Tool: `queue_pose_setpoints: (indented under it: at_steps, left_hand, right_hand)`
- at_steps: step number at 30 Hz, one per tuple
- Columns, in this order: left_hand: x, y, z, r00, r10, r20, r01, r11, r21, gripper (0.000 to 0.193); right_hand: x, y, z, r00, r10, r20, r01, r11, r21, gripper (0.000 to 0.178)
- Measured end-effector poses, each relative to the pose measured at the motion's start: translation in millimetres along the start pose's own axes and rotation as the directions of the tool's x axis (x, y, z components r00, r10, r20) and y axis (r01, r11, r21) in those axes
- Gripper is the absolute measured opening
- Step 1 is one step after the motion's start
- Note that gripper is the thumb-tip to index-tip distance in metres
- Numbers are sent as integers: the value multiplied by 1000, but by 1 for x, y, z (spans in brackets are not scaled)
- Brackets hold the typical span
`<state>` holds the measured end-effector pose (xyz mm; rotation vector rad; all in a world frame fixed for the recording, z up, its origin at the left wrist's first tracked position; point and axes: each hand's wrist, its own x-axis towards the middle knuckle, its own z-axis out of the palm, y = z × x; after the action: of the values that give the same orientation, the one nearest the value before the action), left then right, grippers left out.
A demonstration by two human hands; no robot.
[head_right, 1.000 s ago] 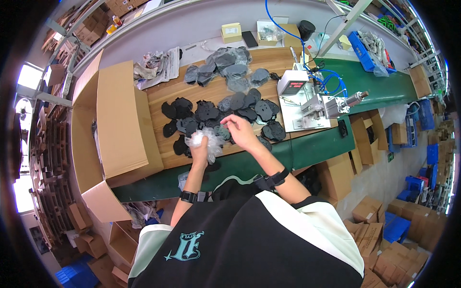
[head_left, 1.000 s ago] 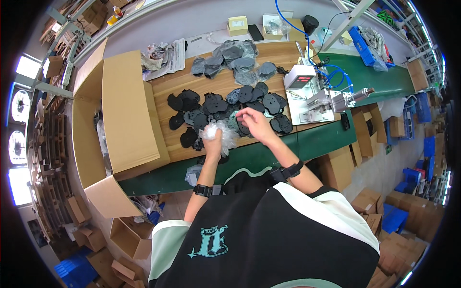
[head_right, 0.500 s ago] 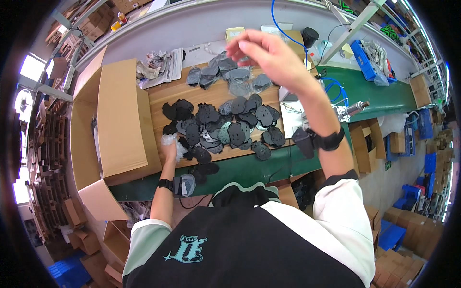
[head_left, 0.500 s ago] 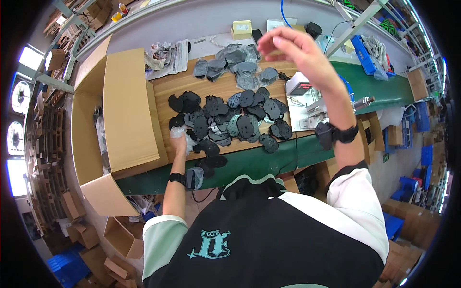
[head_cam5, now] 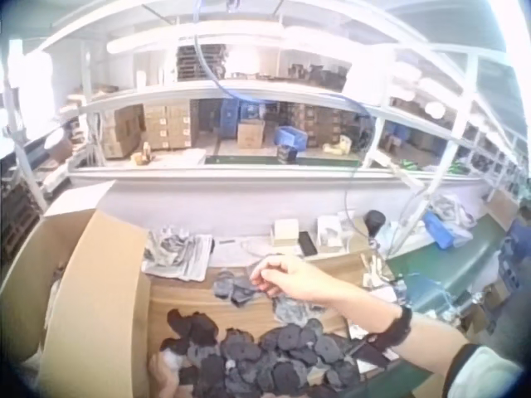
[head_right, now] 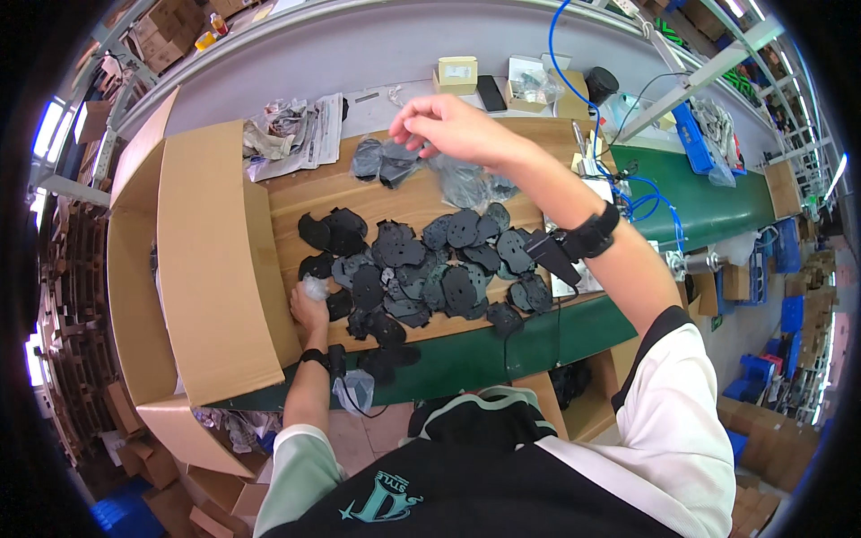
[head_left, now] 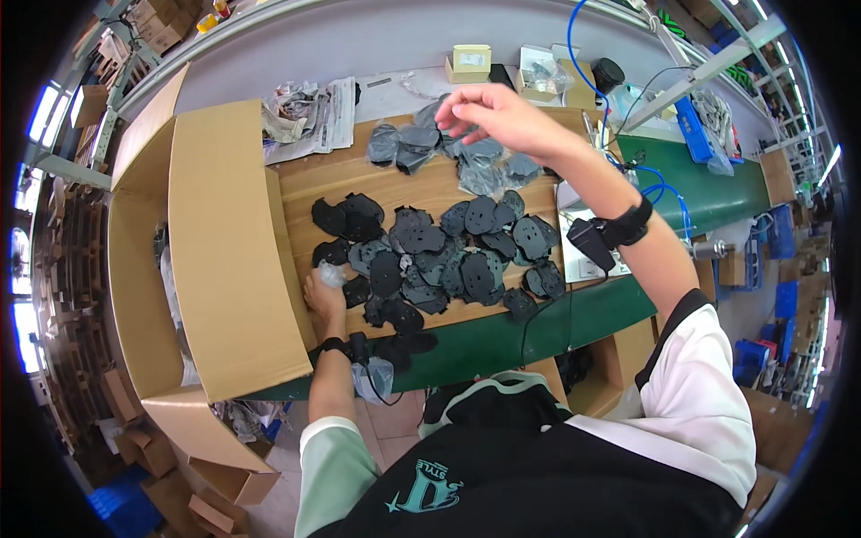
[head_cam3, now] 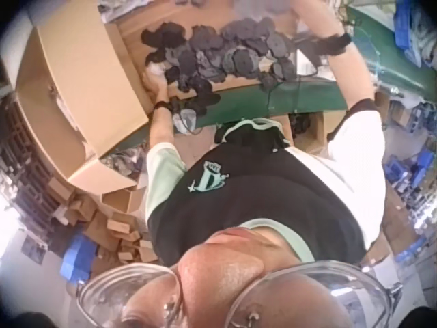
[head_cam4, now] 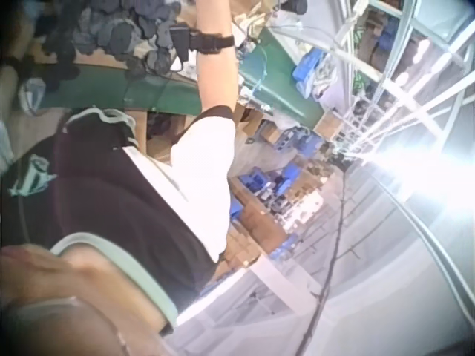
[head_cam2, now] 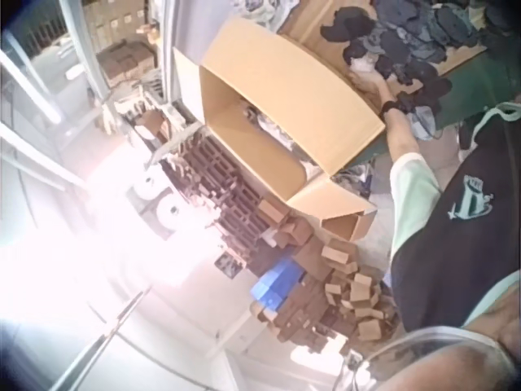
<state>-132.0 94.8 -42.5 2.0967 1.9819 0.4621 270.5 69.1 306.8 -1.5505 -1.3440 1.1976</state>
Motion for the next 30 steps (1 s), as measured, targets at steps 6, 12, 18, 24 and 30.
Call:
queue_pose_setpoints:
  at_steps: [6,12,18,24,30]
  left_hand:
    - [3,18,13,966,257,8,-257,966,-40,35]
    - [13,-2,16,934,354,54,-342,927,-150,37]
    - [13,3,18,960,276,39,-261,939,-222,32]
    - [11,-5,21,966,257,7,-247,937,-247,30]
    - [13,-6,25,960,278,-35,-278,931,-238,30]
  right_hand:
    - [102,140,8,970,126,-209,-151,982,-110,23]
    - [207,220,36,979,-131,-157,40,876,-480,30]
    - [285,281,44,990,-134,-40,73,738,-671,44]
    - [298,309,75,995,-75,-63,7,693,-721,45]
    - [274,299,106,992,-115,-52,57,777,-627,30]
